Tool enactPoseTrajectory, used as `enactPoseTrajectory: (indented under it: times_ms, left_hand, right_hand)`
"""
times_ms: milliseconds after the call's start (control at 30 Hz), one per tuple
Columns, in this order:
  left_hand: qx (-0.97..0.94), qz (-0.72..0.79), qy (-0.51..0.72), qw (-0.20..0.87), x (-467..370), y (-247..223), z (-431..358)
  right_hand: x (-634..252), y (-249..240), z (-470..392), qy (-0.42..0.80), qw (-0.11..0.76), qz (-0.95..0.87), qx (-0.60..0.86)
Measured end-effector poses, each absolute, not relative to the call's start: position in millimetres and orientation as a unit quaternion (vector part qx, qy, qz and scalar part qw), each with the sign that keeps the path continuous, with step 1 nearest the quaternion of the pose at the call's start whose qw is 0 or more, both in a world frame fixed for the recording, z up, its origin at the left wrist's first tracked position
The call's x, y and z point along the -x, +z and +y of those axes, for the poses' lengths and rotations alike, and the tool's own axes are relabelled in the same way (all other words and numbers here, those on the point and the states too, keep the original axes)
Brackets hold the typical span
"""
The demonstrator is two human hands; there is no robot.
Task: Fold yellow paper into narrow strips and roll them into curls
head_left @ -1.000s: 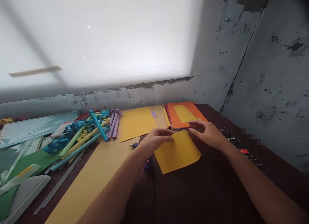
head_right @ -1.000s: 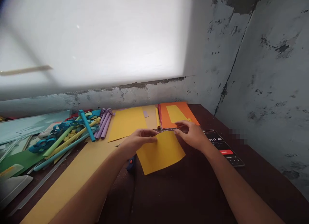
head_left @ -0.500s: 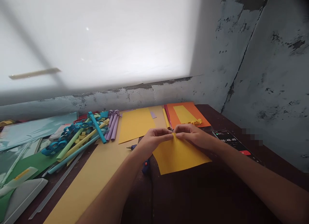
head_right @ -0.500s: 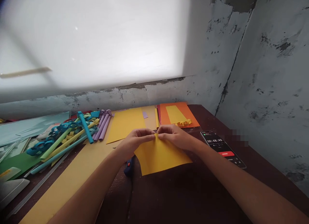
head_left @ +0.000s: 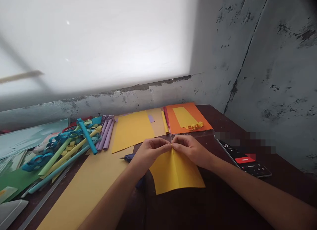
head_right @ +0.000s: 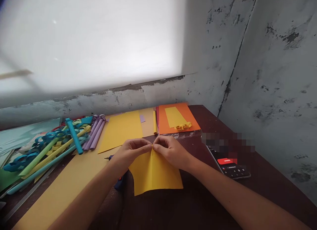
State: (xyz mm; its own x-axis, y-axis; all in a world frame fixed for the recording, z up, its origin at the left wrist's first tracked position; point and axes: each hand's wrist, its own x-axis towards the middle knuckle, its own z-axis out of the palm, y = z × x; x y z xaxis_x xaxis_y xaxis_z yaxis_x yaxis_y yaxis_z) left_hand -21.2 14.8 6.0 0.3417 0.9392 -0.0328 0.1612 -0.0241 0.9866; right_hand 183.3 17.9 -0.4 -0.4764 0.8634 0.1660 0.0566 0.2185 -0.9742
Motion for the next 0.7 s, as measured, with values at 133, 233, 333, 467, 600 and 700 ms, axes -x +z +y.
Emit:
enactPoseTrajectory:
  times_ms: [133,233,333,467,600,700]
  left_hand:
    - [-0.611,0.452,0.362,0.54,20.9,0.8,17.1]
    - [-0.605,0.459,0.364,0.539,20.9,-0.4,16.8]
    - [-0.602,0.465,0.368,0.535,19.3,0.6,15.0]
    - [-0.588,0.472,0.383,0.534,15.5,3.0,12.8]
    - [-0.577,0.473,0.397,0.534,12.2,5.2,10.7]
    - [-0.575,0.482,0.405,0.522,10.9,5.3,9.4]
  right_hand:
    - [-182.3,2.7,16.5,0.497,0.37,-0.699,0.356]
    - [-182.4,2.6,16.5,0.5,0.365,-0.698,0.361]
    - [-182.9,1.7,16.8,0.492,0.368,-0.7,0.365]
    - [-183.0,-0.3,15.9,0.48,0.38,-0.697,0.374]
    - [-182.4,-2.7,13.6,0.447,0.391,-0.707,0.384]
    - [-182.2,-3.8,13.6,0.423,0.394,-0.714,0.396]
